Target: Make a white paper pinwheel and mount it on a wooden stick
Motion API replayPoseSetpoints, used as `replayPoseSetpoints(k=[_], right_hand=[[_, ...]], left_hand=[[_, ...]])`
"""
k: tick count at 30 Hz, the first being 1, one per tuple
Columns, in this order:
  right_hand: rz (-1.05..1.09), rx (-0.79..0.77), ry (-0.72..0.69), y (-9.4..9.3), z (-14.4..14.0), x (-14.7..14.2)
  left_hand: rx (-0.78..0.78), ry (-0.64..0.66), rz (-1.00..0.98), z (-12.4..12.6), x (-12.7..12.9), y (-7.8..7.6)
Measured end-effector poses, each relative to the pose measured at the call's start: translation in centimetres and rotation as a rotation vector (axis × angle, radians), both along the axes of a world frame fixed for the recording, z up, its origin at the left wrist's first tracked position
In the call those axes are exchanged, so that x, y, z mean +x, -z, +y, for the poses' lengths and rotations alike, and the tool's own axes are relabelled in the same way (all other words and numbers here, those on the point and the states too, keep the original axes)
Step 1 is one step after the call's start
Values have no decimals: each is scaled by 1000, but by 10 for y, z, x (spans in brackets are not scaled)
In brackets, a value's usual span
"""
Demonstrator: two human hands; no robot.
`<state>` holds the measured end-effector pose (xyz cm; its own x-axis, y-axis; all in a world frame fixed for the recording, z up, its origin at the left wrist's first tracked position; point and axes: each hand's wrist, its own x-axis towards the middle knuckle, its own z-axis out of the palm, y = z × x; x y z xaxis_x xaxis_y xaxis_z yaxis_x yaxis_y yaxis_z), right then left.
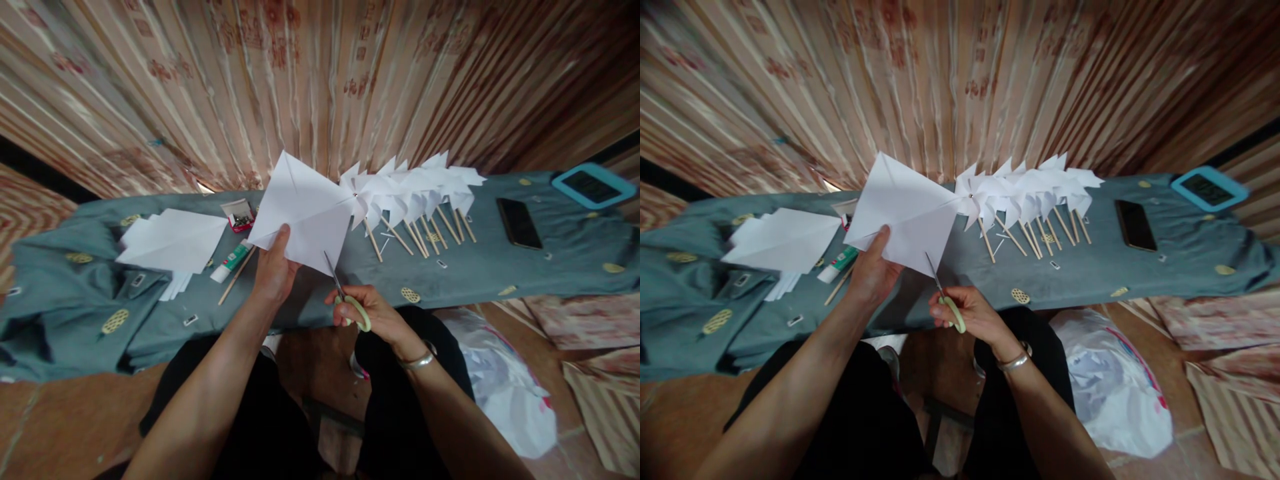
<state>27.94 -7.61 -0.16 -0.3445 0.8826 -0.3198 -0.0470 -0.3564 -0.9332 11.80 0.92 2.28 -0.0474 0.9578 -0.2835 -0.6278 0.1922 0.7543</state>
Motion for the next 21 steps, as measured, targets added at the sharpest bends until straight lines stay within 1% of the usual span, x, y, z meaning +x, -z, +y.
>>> replayPoseSetpoints(k=[7,14,21], right_hand=[[-11,-27,20,5,1,0],[-6,-53,37,7,2,-2],[-21,-17,28,7,2,-1]], left_hand=[[15,6,-61,1,-1,0],[18,-32,-74,1,0,0],[22,-39,-78,0,2,0]])
